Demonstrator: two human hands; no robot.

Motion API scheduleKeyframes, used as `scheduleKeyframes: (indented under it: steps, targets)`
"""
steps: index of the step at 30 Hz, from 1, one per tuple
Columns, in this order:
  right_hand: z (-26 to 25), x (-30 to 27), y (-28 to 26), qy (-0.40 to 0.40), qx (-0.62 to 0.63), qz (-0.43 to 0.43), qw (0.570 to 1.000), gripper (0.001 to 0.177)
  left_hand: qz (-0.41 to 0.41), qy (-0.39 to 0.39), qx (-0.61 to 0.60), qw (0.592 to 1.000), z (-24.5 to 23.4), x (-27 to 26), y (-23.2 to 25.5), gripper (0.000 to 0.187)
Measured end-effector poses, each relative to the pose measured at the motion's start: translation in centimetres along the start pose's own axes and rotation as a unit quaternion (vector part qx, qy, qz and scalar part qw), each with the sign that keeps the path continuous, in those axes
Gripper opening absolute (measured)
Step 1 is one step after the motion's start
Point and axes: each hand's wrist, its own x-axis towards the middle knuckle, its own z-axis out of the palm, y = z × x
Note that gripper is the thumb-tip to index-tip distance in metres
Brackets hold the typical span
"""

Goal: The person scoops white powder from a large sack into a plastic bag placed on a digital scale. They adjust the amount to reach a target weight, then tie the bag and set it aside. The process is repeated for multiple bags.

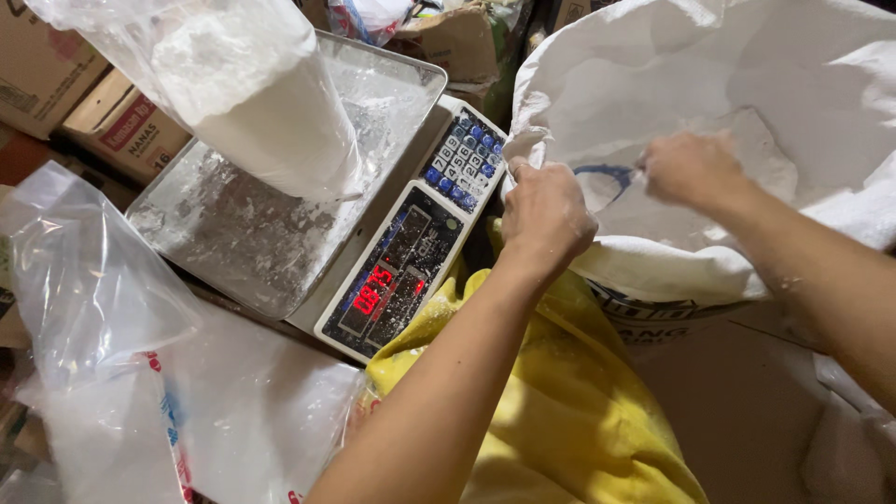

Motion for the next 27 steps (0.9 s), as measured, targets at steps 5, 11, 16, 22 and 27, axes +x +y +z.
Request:
scheduleKeyframes:
  steps: [5,11,16,22,27]
  targets:
    - [0.8,-0.6,-2.4,-0.062,0.056,0.001,0.996,0.031,0.002,0.007,-0.018,1.0,-0.1,-0.3,-0.5,0.037]
    - [1.7,-0.4,1.1,-0.09,0.282,0.007,0.955,0.046,0.001,0.012,-0.015,1.0,0.0,0.2,-0.5,0.038]
    - [1.4,-0.3,4.5,-0.103,0.361,0.028,0.927,0.051,0.002,0.002,0.003,1.0,-0.6,0.1,-0.3,0.046]
    - [-1.2,-1.6,6.5,-0.083,0.351,0.025,0.933,0.049,0.043,0.033,-0.034,0.998,-1.9,-0.4,-0.3,0.045]
    - [-3.6,-3.0,8.5,-0.056,0.377,0.049,0.923,0.043,0.075,0.061,-0.05,0.994,-3.2,-0.2,0.2,0.042]
